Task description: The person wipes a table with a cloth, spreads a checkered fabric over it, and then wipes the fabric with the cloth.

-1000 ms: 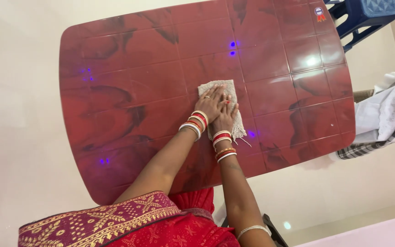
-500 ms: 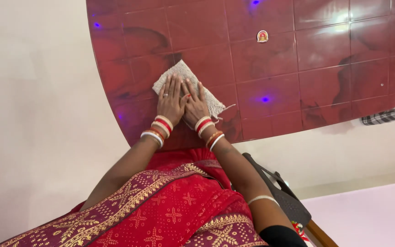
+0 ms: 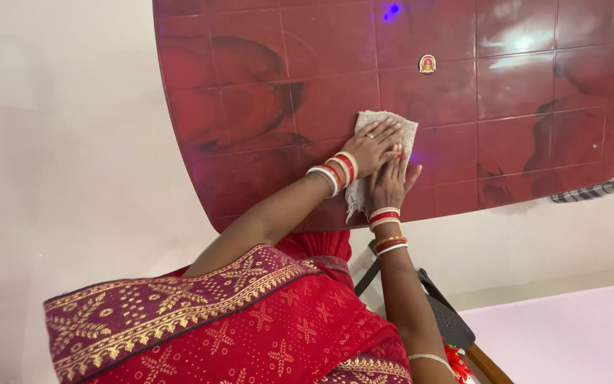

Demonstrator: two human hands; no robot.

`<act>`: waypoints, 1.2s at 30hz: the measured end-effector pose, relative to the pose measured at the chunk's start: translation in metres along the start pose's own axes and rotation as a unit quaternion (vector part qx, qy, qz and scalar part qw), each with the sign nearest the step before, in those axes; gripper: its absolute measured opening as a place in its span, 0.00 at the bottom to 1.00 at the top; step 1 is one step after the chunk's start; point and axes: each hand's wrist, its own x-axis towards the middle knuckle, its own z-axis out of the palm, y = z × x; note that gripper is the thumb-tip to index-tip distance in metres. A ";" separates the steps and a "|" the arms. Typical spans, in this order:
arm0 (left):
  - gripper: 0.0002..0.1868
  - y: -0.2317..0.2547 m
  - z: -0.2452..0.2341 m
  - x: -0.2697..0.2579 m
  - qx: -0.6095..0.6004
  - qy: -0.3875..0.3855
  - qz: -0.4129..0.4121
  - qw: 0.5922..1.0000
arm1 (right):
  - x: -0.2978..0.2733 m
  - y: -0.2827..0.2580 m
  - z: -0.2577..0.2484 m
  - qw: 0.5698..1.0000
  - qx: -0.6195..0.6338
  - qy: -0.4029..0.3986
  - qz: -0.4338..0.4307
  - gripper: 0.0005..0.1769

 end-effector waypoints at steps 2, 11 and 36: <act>0.33 -0.008 -0.002 0.029 -0.001 0.015 -0.018 1.000 | 0.032 -0.002 0.010 0.999 0.022 0.026 0.004 0.40; 0.31 -0.134 -0.071 -0.011 -0.006 0.089 -0.189 0.978 | 0.130 -0.110 0.016 0.987 0.006 -0.034 -0.158 0.40; 0.46 0.016 -0.004 -0.106 0.034 -0.019 -0.023 0.999 | -0.070 -0.011 -0.010 0.991 -0.002 -0.051 -0.122 0.36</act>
